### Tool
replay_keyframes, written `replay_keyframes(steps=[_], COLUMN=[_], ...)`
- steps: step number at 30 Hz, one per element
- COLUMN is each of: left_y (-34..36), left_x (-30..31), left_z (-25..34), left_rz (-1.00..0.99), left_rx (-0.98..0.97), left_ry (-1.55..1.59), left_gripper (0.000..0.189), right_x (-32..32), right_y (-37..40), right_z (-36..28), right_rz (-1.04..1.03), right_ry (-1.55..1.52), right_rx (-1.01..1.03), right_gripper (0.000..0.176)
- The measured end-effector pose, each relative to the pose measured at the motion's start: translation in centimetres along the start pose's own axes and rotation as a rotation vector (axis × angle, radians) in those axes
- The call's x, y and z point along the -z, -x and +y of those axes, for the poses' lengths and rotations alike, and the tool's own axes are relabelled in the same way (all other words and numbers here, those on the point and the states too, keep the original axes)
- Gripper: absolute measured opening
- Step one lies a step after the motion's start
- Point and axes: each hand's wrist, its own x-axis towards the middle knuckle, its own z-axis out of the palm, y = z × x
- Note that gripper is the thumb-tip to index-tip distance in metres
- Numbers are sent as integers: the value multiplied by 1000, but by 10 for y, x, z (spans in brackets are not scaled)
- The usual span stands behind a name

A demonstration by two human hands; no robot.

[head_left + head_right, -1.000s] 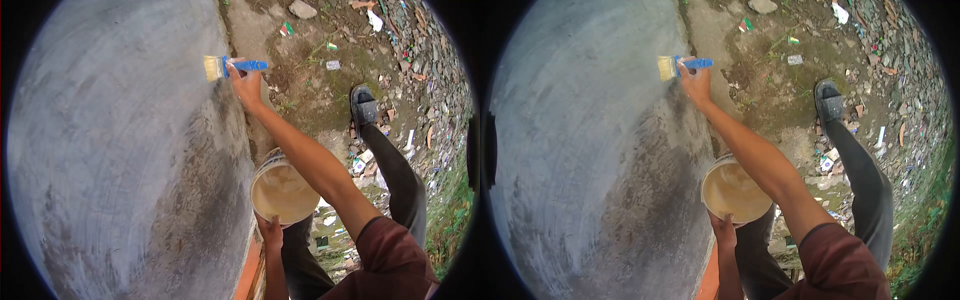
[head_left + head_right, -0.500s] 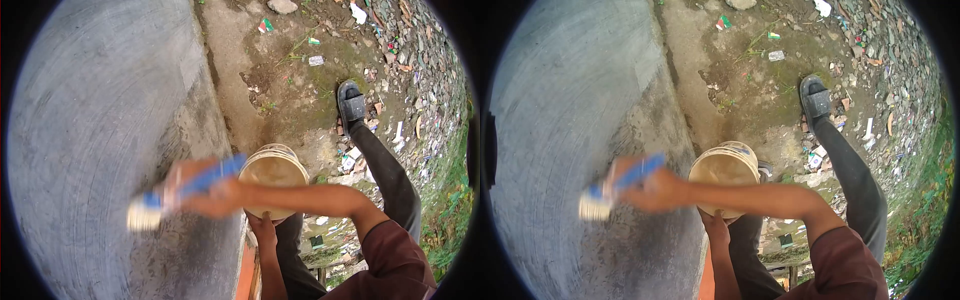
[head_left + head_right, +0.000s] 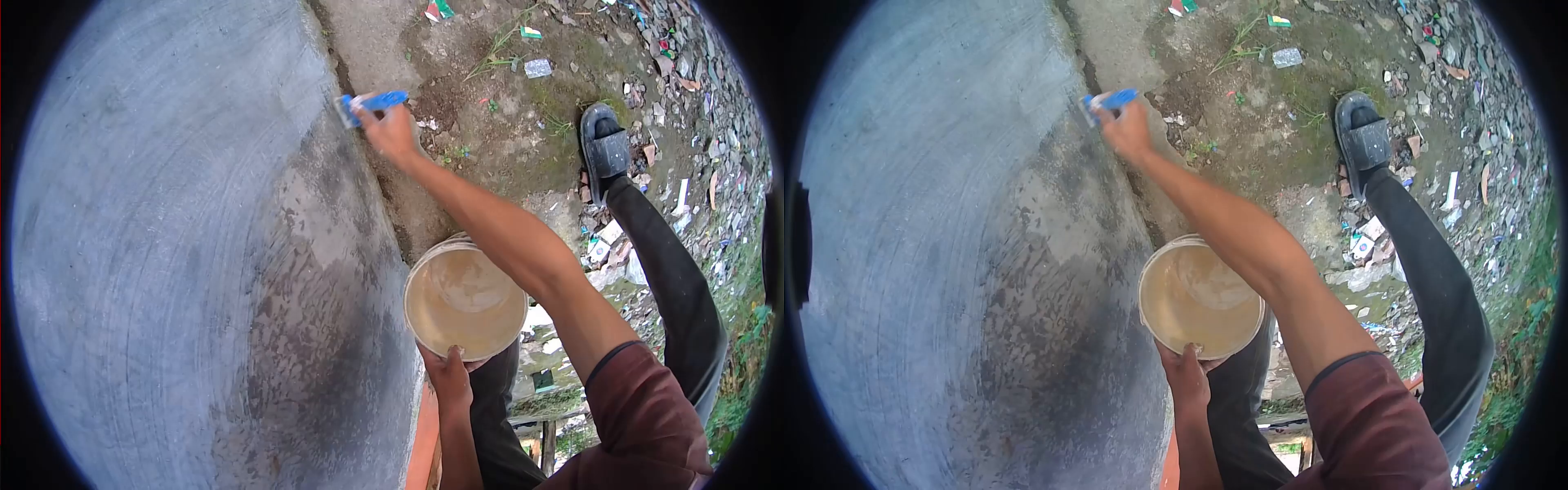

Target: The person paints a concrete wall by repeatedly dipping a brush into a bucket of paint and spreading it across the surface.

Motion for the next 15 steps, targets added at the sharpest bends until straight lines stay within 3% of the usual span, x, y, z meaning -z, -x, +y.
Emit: replay_keyframes(steps=[2, 5, 7, 8, 10, 14, 15], left_y=[4, -4, -8, -11, -13, -15, -16], left_x=[0, 4, 11, 14, 12, 6, 3], left_z=[-1, -6, -6, -7, -4, 6, 8], left_rz=[9, -37, -42, -40, -27, 27, 35], left_rx=[30, -40, -6, -11, -25, -30, -30], left_ry=[-35, -44, -3, -6, 14, 19, 10], left_gripper=[66, 66, 66, 64, 63, 62, 62], right_x=[-2, 32, 50, 58, 66, 25, 19], right_y=[33, 83, 117, 119, 118, 56, 37], right_z=[-31, -128, -162, -169, -175, -102, -79], right_rz=[-104, -255, -492, -490, -636, -303, -232], right_ry=[-145, -449, -778, -775, -603, -816, -724], right_rx=[4, -60, 28, 26, 251, -229, -202], right_gripper=[18, 13, 11, 11, 11, 19, 19])
